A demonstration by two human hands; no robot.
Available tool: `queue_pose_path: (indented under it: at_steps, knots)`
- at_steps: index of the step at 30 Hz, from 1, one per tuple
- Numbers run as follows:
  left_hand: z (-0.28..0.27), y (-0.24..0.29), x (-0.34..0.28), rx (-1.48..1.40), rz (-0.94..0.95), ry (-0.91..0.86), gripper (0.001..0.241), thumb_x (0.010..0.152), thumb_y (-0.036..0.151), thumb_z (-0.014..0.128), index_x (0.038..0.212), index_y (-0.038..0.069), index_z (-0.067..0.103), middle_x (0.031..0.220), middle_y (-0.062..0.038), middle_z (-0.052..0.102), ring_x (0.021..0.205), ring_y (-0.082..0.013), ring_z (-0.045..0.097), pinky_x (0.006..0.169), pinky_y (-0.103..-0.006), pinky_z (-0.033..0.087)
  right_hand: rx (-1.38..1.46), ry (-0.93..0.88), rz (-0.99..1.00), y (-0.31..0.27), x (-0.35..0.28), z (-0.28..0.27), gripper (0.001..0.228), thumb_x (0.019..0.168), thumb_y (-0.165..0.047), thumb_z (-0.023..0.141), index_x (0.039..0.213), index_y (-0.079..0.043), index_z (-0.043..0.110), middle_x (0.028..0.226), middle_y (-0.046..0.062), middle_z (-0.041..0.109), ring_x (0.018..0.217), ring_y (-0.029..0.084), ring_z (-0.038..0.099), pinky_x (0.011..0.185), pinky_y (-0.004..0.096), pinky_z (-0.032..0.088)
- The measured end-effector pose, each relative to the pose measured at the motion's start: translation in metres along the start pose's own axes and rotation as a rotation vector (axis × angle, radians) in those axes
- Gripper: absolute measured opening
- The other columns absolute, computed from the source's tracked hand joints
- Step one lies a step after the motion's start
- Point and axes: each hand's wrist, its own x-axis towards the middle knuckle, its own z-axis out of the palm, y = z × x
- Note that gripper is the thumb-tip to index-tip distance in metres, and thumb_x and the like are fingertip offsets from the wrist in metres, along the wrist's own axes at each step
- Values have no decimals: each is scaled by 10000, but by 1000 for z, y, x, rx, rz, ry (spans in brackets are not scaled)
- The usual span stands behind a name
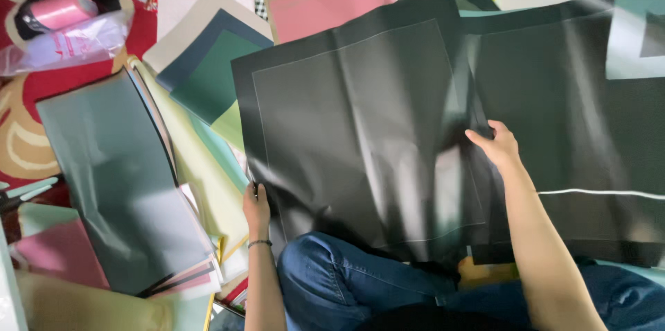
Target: The person sits on the floor and sorts through a pile of colorful wrapping paper. They select a large sheet of black wrapping paper, unfold it, and then fold it in half multiple times by hand.
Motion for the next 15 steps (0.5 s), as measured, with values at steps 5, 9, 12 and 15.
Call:
queue_pose_path:
  at_steps: [5,9,12,15]
  knots:
    - [-9,26,10,133,-96,-47,406,994,290,418,1316,49,476,1194,-171,560,1090,-305,577,883,-414,495,72,-45,74,-9,5,-6,614,731,-405,788,1191,-42,607,1145,215,594,1071,370,561,865,438,467]
    - [-11,37,12,51,-94,-76,417,982,357,460,1293,79,469,1196,-184,554,1127,-338,544,881,-465,493,163,-80,50,-8,-2,-8,734,658,-285,813,1250,27,511,1196,305,529,1146,437,485,919,497,429]
    - [-10,41,11,59,-148,-129,563,912,396,557,1329,56,391,1230,-224,528,1145,-374,524,905,-512,470,170,-67,43,4,-8,-4,540,679,-276,817,1100,-5,614,1053,238,618,1038,377,572,784,444,482]
    - [0,42,14,94,-86,-127,500,918,363,541,1278,39,420,1217,-240,530,1131,-407,524,892,-532,471,53,22,57,24,-13,-2,504,730,-380,780,1040,-8,639,1002,219,641,991,365,594,778,444,489]
